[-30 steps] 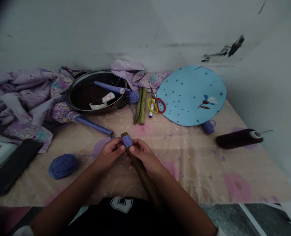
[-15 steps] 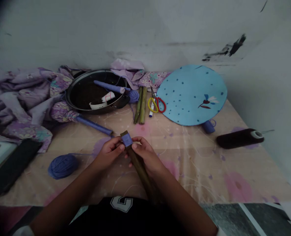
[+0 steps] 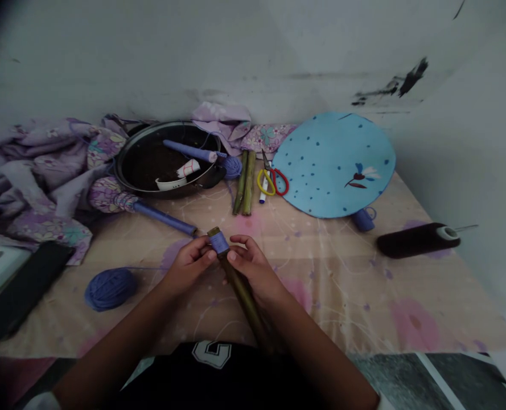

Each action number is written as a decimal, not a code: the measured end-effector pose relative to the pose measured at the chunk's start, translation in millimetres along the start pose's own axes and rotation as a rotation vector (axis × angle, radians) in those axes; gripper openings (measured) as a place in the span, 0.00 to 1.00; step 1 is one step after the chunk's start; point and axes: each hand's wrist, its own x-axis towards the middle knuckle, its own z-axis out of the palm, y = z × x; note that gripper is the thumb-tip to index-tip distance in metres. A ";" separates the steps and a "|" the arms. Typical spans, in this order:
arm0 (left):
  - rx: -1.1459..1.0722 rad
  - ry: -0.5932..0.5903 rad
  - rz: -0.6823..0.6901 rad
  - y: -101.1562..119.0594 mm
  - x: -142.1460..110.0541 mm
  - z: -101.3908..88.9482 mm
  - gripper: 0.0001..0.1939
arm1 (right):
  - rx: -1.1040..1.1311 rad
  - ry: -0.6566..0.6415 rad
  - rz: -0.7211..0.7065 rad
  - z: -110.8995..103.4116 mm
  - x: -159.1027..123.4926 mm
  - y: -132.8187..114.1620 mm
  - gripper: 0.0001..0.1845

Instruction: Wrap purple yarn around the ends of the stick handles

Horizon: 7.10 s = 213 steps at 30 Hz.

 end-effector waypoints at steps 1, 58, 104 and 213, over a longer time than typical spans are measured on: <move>0.020 0.017 0.005 0.6 -0.3 -0.3 0.21 | 0.013 -0.010 -0.004 -0.3 0.4 0.0 0.26; -0.150 -0.129 0.023 2.9 -2.8 6.1 0.21 | -0.042 -0.062 0.067 -3.0 0.7 2.6 0.20; -0.133 -0.054 0.010 1.6 -0.2 3.8 0.20 | 0.032 -0.064 -0.015 0.7 0.9 4.0 0.17; -0.115 -0.069 0.034 7.4 -3.1 6.7 0.19 | -0.036 -0.046 -0.071 -0.2 -0.7 3.4 0.27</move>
